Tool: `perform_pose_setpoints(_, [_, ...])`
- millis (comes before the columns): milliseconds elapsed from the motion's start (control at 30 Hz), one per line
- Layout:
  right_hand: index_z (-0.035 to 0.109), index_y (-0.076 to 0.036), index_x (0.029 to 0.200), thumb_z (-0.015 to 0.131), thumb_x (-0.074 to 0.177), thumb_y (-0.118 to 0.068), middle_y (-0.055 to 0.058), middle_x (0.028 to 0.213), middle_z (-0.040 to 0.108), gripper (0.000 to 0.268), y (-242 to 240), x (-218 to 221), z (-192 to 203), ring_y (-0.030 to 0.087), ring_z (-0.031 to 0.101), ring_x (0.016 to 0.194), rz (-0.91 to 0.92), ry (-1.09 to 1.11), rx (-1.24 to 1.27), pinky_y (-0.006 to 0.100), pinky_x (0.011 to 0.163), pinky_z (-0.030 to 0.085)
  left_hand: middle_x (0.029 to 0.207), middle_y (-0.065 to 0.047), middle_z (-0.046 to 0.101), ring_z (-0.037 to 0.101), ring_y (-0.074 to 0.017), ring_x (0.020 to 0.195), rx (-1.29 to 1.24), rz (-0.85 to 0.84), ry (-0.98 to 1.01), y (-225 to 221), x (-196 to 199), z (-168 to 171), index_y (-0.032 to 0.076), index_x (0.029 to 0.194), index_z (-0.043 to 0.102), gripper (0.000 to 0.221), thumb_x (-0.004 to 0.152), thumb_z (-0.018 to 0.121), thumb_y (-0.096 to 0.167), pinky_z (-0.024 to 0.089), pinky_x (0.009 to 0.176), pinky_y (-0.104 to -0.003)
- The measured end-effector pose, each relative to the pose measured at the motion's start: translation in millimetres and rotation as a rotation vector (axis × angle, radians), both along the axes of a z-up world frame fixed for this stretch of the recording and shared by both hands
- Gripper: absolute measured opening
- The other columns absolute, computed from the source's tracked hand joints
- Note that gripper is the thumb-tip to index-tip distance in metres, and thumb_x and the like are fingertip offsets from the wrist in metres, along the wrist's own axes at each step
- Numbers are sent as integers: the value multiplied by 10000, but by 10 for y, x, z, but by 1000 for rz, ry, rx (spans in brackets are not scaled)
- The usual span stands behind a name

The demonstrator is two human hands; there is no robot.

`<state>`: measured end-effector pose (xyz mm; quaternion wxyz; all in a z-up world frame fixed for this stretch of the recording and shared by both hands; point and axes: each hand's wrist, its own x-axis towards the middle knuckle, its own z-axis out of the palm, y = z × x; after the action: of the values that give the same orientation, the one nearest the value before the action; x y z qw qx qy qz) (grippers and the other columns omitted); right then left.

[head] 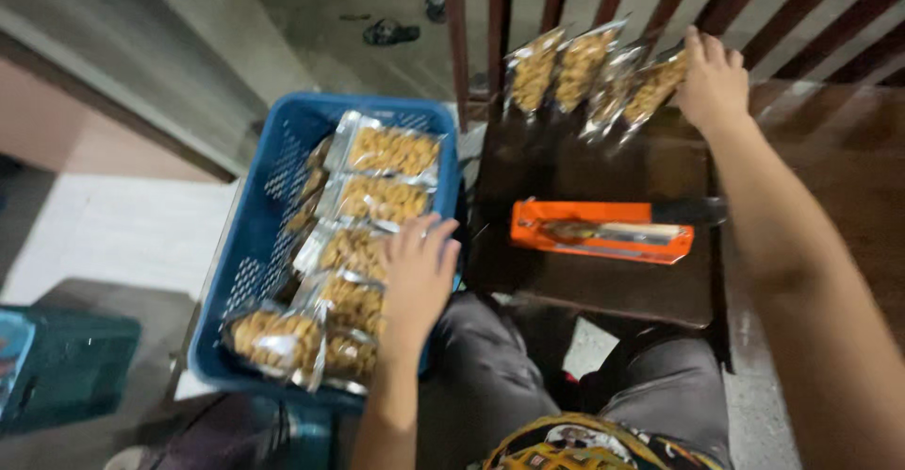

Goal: The person sits on the floor and repeatedly picks up open snack bags from a blue basket, places them on a handheld heat sealer to close the top, and then returns the sealed bags to the basket. The person also briefly wipes a bag with a cloth.

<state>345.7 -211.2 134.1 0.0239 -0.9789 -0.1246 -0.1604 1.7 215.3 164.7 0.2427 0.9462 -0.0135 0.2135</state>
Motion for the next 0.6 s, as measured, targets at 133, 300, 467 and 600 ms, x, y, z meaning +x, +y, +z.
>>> perform_pose_setpoints(133, [478, -206, 1526, 814, 651, -120, 113, 1576, 399, 941, -108, 210, -140, 515, 330, 1364, -33, 11, -82, 647, 1004, 361, 1338, -36, 620, 482, -303, 1342, -10, -98, 18, -624, 139, 86, 199, 1225, 696, 293, 950, 654, 288, 255, 1122, -632])
perform_pose_setpoints(300, [671, -141, 1149, 680, 961, -126, 73, 1465, 591, 189, -189, 270, -340, 399, 412, 1482, 47, -317, -125, 590, 1164, 328, 1335, -26, 614, 473, -294, 1351, -35, -172, 84, -918, 98, 112, 189, 1216, 696, 277, 958, 638, 271, 247, 1130, -627])
perform_pose_setpoints(467, [678, -137, 1099, 671, 932, -83, 80, 1112, 735, 176, -438, 128, -443, 248, 612, 1316, 95, -260, -119, 498, 1199, 351, 1321, -39, 618, 476, -297, 1345, -66, -201, 161, -1024, 50, 93, 163, 1222, 695, 273, 967, 638, 240, 254, 1117, -598])
perform_pose_setpoints(600, [691, -97, 1108, 666, 824, -4, 82, 1066, 750, 300, -797, -224, -282, 286, 677, 1135, 43, -311, 92, 499, 1157, 393, 1285, -28, 642, 511, -273, 1311, -80, -251, 152, -1195, 58, 95, 169, 1199, 709, 264, 952, 651, 241, 299, 1101, -531])
